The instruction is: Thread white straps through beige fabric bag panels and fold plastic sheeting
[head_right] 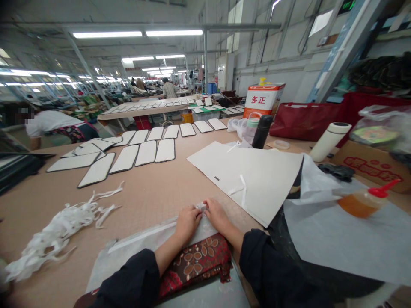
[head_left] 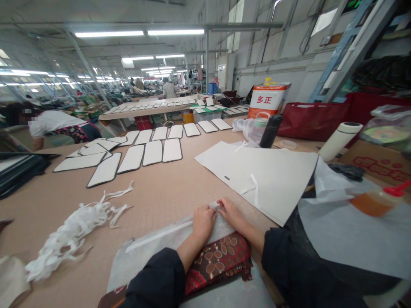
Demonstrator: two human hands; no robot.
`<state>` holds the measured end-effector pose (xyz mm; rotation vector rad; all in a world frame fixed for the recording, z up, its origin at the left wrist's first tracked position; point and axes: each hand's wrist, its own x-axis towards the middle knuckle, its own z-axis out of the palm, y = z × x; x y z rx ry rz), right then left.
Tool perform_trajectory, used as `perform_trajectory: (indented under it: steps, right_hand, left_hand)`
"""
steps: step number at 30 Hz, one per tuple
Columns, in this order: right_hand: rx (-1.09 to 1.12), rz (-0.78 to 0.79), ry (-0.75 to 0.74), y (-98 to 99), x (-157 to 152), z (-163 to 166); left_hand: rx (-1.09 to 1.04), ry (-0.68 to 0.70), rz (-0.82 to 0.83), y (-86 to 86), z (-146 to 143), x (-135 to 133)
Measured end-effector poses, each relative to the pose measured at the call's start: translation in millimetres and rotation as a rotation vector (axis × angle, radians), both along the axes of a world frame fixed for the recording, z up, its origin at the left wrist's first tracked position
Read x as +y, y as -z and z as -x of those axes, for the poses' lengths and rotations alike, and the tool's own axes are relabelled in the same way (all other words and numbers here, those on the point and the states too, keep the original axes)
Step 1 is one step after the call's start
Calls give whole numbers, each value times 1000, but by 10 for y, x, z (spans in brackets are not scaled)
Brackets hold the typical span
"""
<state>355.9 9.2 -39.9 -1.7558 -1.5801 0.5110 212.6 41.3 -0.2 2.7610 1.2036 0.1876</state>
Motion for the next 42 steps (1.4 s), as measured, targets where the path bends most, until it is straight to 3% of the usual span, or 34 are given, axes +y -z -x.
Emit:
perform_trajectory:
  steps: [8,13,28,38,42]
  right_hand:
    - [-209,102,-67,-140,82,-34]
    - [-219,206,-66,-142,231,-78]
    - [-206,298,-11,-80,428,-111]
    - [-202,168,37,-70,342,-43]
    - [-205,62,-52,-127,144,24]
  left_hand:
    - [104,151,-191,73,33,-83]
    - [134,188,-217,76,37,-78]
    - [156,225,-223,65,64,-61]
    - [81,159,-147,82,96,-53]
    - [31,63,-86,122,134,39]
